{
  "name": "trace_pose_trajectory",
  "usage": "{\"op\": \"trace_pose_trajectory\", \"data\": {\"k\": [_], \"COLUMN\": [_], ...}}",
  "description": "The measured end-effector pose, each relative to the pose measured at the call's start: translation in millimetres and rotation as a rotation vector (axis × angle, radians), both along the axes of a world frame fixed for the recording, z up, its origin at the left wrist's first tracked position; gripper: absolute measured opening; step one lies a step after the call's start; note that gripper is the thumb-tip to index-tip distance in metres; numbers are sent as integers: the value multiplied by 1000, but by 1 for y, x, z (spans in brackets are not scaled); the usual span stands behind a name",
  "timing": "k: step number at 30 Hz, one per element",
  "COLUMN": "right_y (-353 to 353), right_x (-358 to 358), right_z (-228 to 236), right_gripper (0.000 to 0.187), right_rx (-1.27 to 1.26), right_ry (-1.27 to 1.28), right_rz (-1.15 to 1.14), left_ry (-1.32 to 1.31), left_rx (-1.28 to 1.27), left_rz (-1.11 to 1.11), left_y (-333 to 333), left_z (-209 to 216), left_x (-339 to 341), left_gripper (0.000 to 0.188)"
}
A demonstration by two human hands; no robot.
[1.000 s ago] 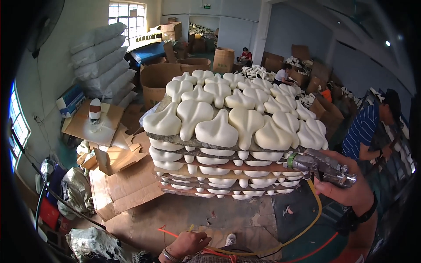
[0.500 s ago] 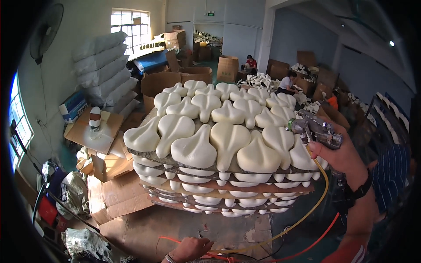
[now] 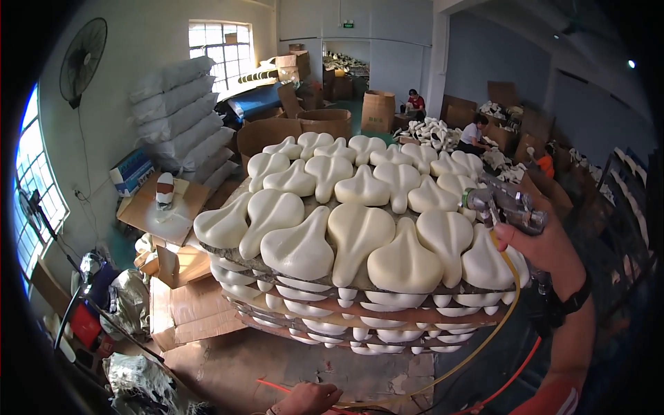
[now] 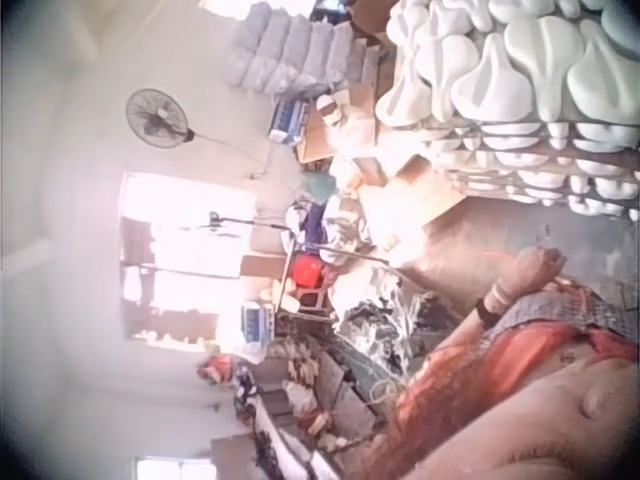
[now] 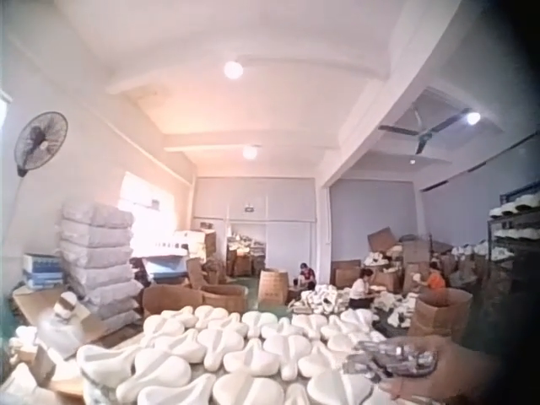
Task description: The recorder uses a spray gun to apply adhesive or coating to a stack of foam bicycle seat pads in a factory setting.
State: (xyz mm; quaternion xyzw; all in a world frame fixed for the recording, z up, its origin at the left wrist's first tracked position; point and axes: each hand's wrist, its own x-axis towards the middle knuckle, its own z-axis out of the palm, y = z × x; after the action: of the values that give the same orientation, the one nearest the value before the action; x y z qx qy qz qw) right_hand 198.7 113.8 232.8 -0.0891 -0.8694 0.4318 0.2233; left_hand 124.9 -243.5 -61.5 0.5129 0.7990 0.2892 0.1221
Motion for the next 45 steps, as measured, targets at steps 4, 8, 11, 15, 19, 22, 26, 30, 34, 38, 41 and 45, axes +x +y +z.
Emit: {"op": "trace_pose_trajectory", "data": {"k": [4,8,11,15,19,22,26,30,34,38,41,45], "right_y": [-18,-28,-65,-102,-128,-137,-166,-188,-187,-192,-174,-161], "right_x": [13,27,46,75,82,97,125,122,130,137,133,133], "right_z": [-4,4,3,-2,-2,-2,-6,1,6,3,4,5], "right_gripper": [48,50,51,52,51,53,51,50,50,51,53,50], "right_rx": [-81,-65,-109,114,-128,-105,41,-104,-96,-38,-113,-84], "right_ry": [29,27,3,-87,-19,44,-130,-43,15,-69,29,-38], "right_rz": [-1,-49,-16,90,-128,-170,37,-82,-132,-55,-196,-76], "left_ry": [-162,-127,-99,-138,-122,-90,-109,-75,-103,-127,-103,-80], "left_rx": [-55,-10,-2,-42,-31,-19,-40,-18,17,-20,-28,26], "left_rz": [38,-53,-60,-29,-62,-89,-72,-120,-146,-129,-130,-115], "left_y": [-2,-7,-25,-50,-71,-87,-111,-124,-124,-121,-111,-88], "left_z": [-13,-13,-14,-9,-11,-9,-23,-26,-14,-13,-6,-10], "left_x": [-1,4,10,22,32,40,53,61,66,66,65,61], "left_gripper": [20,18,17,17,18,19,18,17,18,19,18,18]}}
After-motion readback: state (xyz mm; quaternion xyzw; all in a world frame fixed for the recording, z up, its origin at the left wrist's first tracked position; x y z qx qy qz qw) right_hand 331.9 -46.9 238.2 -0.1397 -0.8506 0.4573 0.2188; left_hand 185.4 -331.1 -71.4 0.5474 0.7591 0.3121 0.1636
